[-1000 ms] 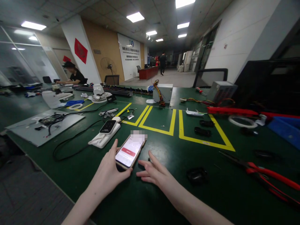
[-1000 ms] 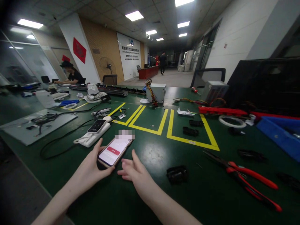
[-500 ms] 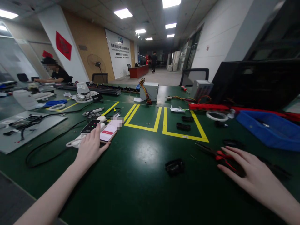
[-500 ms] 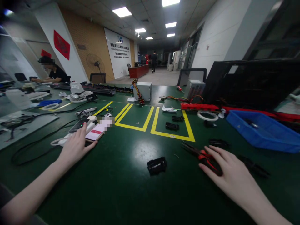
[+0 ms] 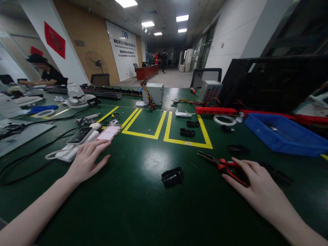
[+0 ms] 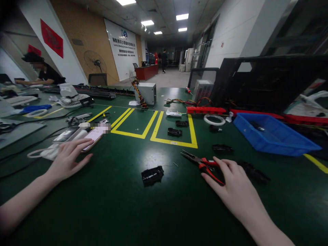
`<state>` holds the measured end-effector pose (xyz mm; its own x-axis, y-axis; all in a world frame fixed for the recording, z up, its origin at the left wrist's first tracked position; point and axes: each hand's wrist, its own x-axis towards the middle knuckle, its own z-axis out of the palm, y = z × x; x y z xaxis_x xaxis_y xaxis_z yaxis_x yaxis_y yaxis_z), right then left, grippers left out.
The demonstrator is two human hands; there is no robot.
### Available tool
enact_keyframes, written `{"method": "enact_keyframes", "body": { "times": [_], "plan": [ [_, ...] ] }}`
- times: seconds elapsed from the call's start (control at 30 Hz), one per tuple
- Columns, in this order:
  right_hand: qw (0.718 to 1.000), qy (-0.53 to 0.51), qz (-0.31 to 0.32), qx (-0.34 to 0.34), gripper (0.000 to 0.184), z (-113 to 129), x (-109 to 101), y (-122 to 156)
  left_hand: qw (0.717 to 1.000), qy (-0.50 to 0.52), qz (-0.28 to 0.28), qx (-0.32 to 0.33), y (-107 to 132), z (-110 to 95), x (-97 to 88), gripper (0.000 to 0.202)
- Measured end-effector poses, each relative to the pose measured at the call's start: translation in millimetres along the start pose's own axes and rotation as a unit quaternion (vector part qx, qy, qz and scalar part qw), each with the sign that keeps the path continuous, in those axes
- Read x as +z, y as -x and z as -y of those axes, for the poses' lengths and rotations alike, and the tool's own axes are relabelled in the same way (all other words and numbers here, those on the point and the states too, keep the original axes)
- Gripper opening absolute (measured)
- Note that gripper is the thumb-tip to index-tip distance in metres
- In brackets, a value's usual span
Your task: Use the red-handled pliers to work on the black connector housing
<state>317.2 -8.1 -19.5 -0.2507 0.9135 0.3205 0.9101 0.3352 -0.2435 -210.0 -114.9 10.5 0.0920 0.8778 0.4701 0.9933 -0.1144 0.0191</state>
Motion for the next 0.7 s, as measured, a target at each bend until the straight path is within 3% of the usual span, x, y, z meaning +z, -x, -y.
{"method": "enact_keyframes", "body": {
  "times": [0.1,0.17,0.27,0.37,0.47,0.7],
  "plan": [
    [1.0,0.023,0.004,-0.018,0.074,8.6,-4.3,-1.1,0.996,0.062,-0.035,0.047,3.5,-27.8,-4.1,0.027],
    [0.999,0.035,0.01,-0.032,0.07,13.7,-6.1,-4.7,0.98,0.142,-0.041,0.135,0.5,-62.3,-6.7,0.029],
    [0.998,0.047,0.01,-0.051,0.064,18.6,-7.0,-11.0,0.946,0.232,0.036,0.222,-14.9,-121.8,-7.1,0.03],
    [0.996,0.058,0.003,-0.072,0.06,21.4,-7.6,-15.9,0.939,0.251,0.104,0.211,-36.2,-162.6,-1.2,0.04],
    [0.991,0.068,-0.018,-0.112,0.057,24.9,-11.4,-18.5,0.931,0.261,0.152,0.205,-50.4,-175.2,9.2,0.039],
    [0.956,0.069,-0.133,-0.254,0.05,32.9,-23.1,-9.6,0.915,0.291,0.189,0.204,-55.9,-174.6,26.1,0.032]
  ]
}}
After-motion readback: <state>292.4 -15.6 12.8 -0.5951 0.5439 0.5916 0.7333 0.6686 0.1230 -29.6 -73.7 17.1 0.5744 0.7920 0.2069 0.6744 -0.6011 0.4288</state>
